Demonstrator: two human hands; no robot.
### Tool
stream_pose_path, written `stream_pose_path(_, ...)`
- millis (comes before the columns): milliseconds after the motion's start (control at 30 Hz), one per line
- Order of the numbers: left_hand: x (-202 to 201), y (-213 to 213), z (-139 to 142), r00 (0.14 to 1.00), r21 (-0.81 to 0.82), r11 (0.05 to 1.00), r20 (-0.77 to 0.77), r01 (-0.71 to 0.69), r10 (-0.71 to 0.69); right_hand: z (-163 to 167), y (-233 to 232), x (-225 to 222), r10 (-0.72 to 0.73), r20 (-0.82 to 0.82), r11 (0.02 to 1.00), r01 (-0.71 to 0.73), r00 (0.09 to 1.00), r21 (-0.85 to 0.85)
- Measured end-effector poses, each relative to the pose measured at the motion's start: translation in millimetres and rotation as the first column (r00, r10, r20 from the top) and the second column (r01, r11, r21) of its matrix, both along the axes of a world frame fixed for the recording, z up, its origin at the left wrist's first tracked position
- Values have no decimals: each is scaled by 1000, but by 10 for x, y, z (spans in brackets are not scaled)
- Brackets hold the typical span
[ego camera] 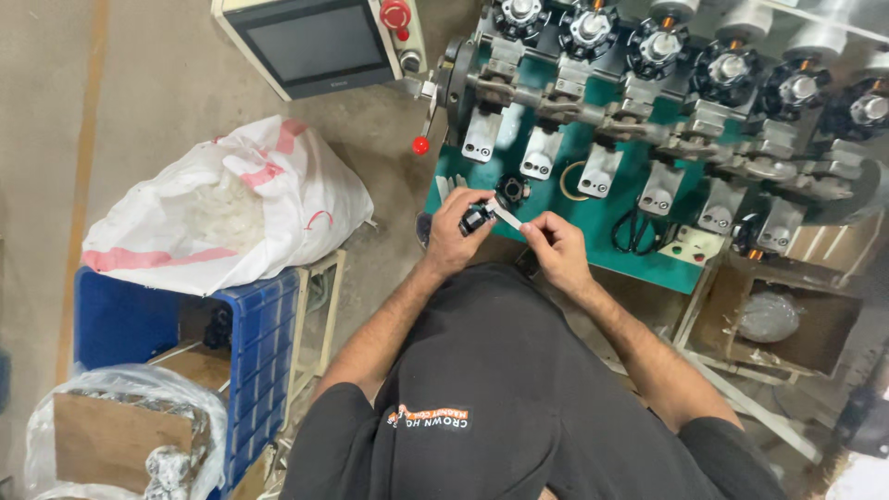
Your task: The person works at a multi-spindle winding machine, fitting black cylindrical coil components onto the machine spindles and using scissors to trim material from them. They then wrap the finished coils in bubble wrap and pack them into a cardboard-lined box in a blue bin before returning to load more components on the machine.
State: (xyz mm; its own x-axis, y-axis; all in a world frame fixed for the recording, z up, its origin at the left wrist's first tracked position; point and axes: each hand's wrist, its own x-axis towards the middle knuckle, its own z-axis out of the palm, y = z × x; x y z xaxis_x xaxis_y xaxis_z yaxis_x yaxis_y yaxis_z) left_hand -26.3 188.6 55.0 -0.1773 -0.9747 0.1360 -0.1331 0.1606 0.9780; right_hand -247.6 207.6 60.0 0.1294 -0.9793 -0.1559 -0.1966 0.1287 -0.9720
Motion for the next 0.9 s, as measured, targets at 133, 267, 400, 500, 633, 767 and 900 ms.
stream_pose_path(133, -311, -4, -41, 558, 407, 737, -828, 539, 50, 72, -41, -143, -35, -77, 907, -1, 996, -422)
stream_pose_path(267, -583, -55, 70, 356, 471, 642, -881, 605, 310, 188, -153, -50, -267, 133, 935, 290, 955, -202)
stream_pose_path(400, -590, -206, 374, 838, 205, 949, -537, 239, -95, 476, -189, -224, -79, 243, 946, 149, 967, -287)
stream_pose_path(500, -513, -247, 607, 945, 59, 957, -185, 285, -270, 702, -192, -456, 71, -2, 883, -64, 997, -465)
stream_pose_path(633, -387, -406, 512, 773, 337, 716, -447, 612, -451, 683, -140, -527, 125, -181, 880, -193, 976, -434)
stream_pose_path(767, -203, -412, -190, 628, 590, 215, -718, 778, -300, 107, 85, -222, 26, -113, 993, -39, 993, -109)
stream_pose_path(900, -343, -326, -961, 907, 871, 269, -363, 412, -215, -668, -11, -81, 4, -247, 959, 66, 969, 274)
